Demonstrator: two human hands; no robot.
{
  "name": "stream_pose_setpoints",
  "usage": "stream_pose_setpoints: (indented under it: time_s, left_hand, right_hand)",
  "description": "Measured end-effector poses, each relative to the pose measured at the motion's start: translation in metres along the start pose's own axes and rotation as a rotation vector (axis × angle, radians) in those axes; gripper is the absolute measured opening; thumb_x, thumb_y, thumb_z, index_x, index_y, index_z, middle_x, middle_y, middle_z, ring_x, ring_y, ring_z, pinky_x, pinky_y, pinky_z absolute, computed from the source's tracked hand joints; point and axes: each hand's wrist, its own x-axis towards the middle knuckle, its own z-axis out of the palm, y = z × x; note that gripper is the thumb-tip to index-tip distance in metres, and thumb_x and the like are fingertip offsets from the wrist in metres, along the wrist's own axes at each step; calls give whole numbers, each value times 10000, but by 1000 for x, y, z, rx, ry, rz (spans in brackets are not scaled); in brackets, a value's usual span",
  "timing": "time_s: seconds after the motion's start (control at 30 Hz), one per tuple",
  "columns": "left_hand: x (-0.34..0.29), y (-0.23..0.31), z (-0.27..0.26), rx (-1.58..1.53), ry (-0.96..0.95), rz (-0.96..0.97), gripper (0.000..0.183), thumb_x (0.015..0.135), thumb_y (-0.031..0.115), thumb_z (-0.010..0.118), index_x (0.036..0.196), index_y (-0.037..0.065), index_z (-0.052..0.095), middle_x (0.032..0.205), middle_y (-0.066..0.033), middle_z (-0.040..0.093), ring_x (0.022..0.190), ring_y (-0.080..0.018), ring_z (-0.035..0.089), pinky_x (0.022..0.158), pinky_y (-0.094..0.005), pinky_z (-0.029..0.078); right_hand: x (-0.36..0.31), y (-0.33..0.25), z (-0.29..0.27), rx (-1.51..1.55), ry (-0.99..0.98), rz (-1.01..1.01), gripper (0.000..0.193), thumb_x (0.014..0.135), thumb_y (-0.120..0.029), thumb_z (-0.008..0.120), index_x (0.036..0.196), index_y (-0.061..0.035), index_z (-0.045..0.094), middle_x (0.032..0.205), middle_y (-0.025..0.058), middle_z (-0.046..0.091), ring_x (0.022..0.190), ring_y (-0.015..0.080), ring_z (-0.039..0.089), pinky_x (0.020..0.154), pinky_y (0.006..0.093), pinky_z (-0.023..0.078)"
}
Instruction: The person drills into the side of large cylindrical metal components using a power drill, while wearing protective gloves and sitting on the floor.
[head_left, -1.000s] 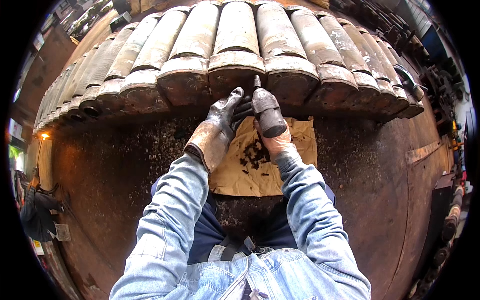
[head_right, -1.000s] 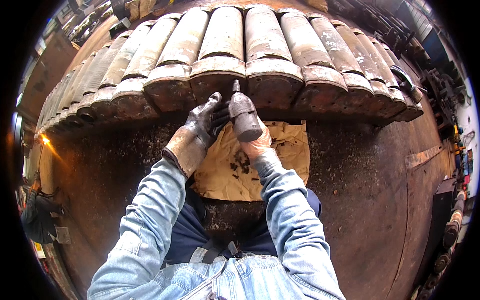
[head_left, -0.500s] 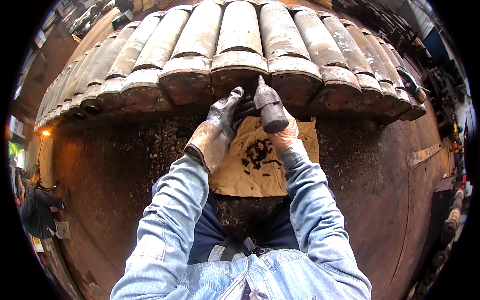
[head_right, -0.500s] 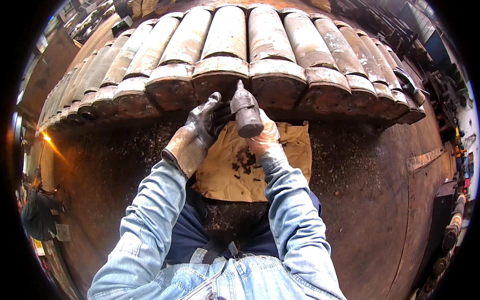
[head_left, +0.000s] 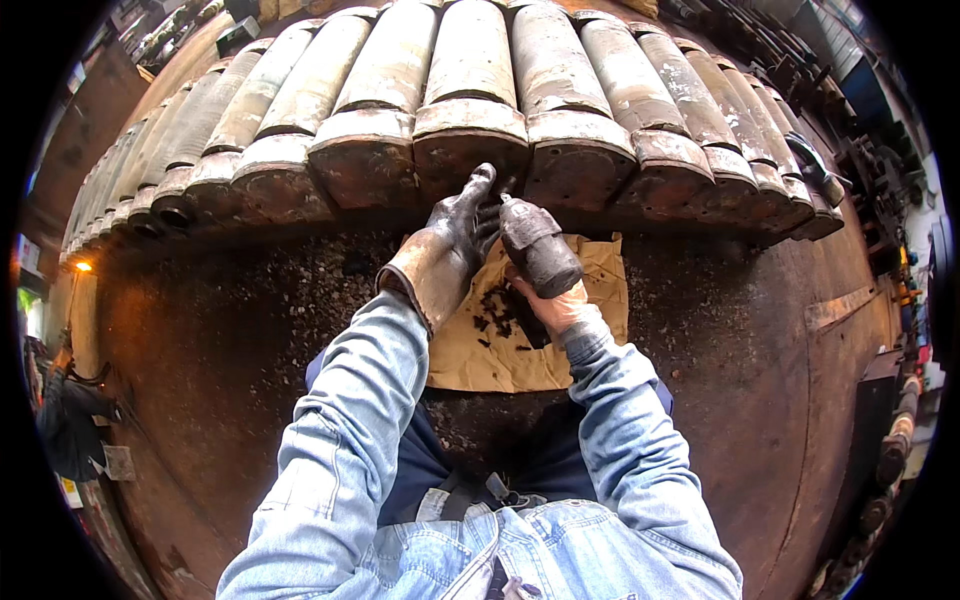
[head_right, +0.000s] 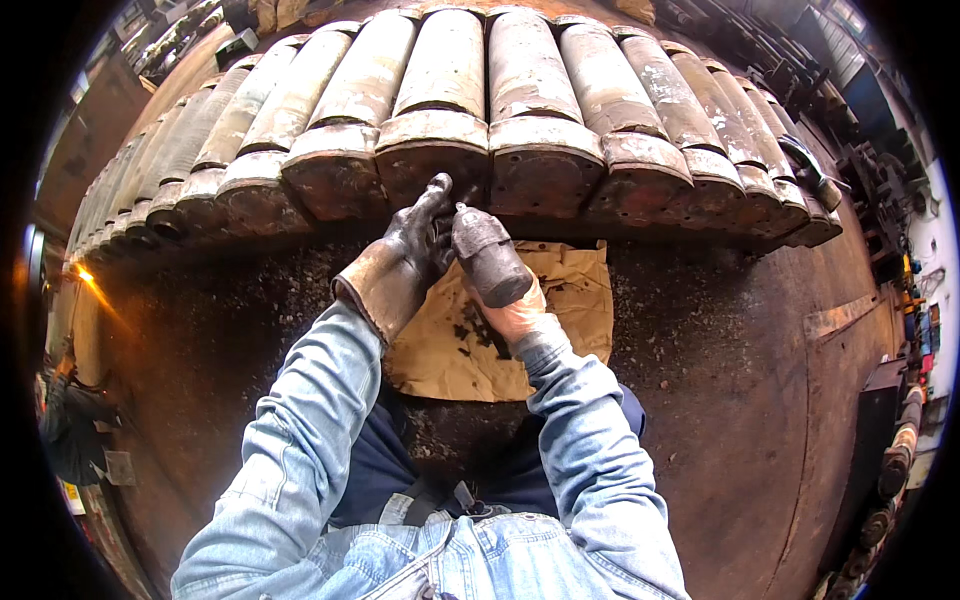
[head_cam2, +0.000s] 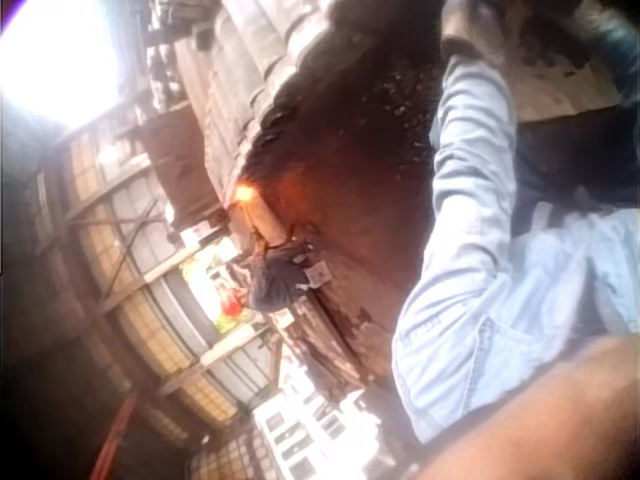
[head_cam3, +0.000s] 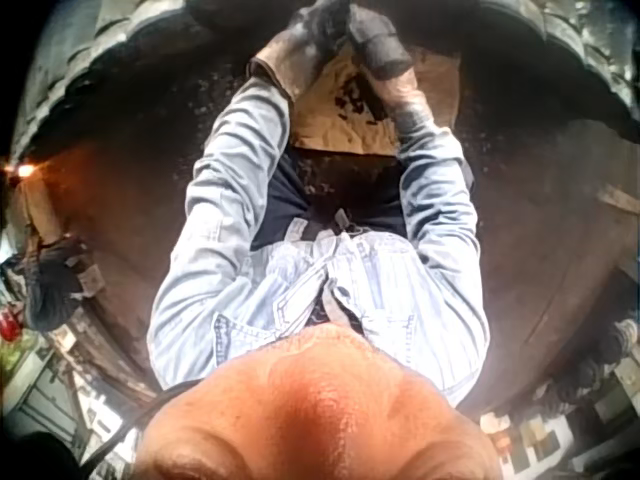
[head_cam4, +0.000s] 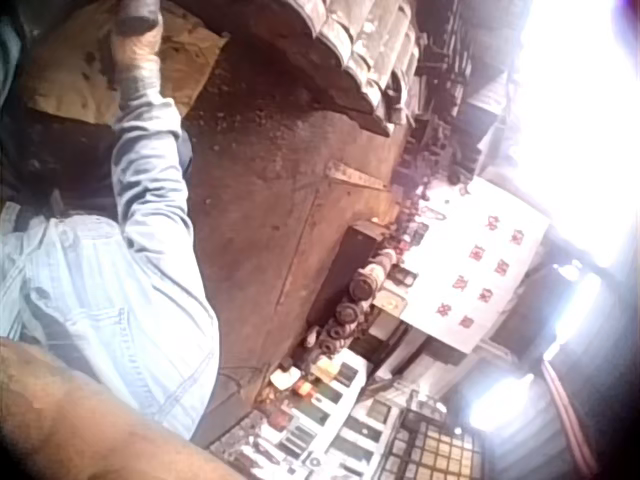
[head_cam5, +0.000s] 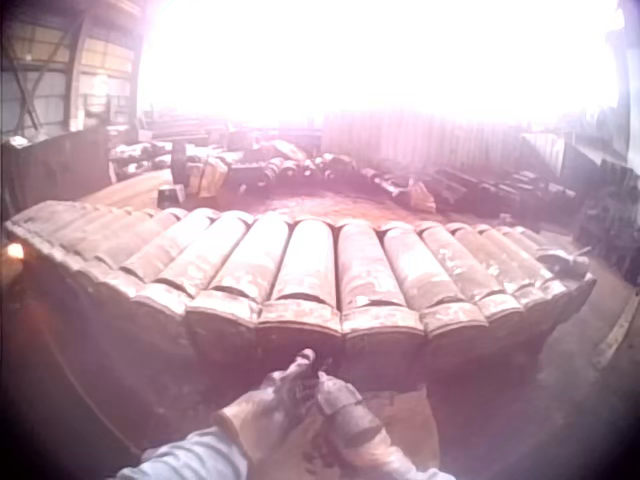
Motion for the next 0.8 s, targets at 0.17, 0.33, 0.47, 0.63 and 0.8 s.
stream_pose_setpoints:
  time_s: [0.17, 0.33, 0.47, 0.63, 0.8]
  left_hand:
    - [13, 0, 11, -136, 39, -113, 529, 939, 469, 684, 1276, 65, 625, 1341, -134, 631, 1242, -237, 573, 1009, -454, 459]
    - [65, -7, -39, 1834, -12, 138, 835, 963, 765, 215, 1530, 184, 411, 1496, -162, 510, 1361, -378, 492, 1166, -479, 343]
    - [116, -47, -93, 1620, 225, 213, 809, 977, 726, 286, 1464, 126, 523, 1495, -163, 516, 1386, -341, 477, 1173, -399, 346]
    - [135, -103, -109, 1400, 231, 217, 781, 988, 701, 286, 1467, 130, 520, 1501, -158, 510, 1382, -335, 481, 1170, -391, 349]
    - [170, -155, -118, 1415, 194, 185, 752, 999, 675, 285, 1469, 134, 517, 1507, -153, 505, 1378, -330, 484, 1167, -383, 353]
  right_hand:
    - [-2, 19, -3, -241, -31, -128, 712, 895, -114, 613, 1552, -56, 346, 1611, 141, 333, 1497, 256, 317, 1263, 344, 212]
    - [-16, 23, -27, 258, 163, 54, 653, 848, -16, 694, 1465, -47, 482, 1457, 139, 525, 1375, 278, 463, 1180, 382, 328]
    - [-46, 25, -49, 828, 338, 576, 473, 906, -37, 735, 1347, -113, 581, 1109, -25, 658, 859, 75, 579, 707, 248, 473]
    - [-64, 5, -93, 777, 493, 600, 358, 893, 9, 679, 1247, -31, 643, 1031, 24, 641, 774, 93, 545, 700, 245, 455]
    - [-102, 25, -117, 668, 392, 616, 337, 933, 50, 525, 1260, 4, 594, 1286, 133, 581, 821, 130, 529, 834, 318, 464]
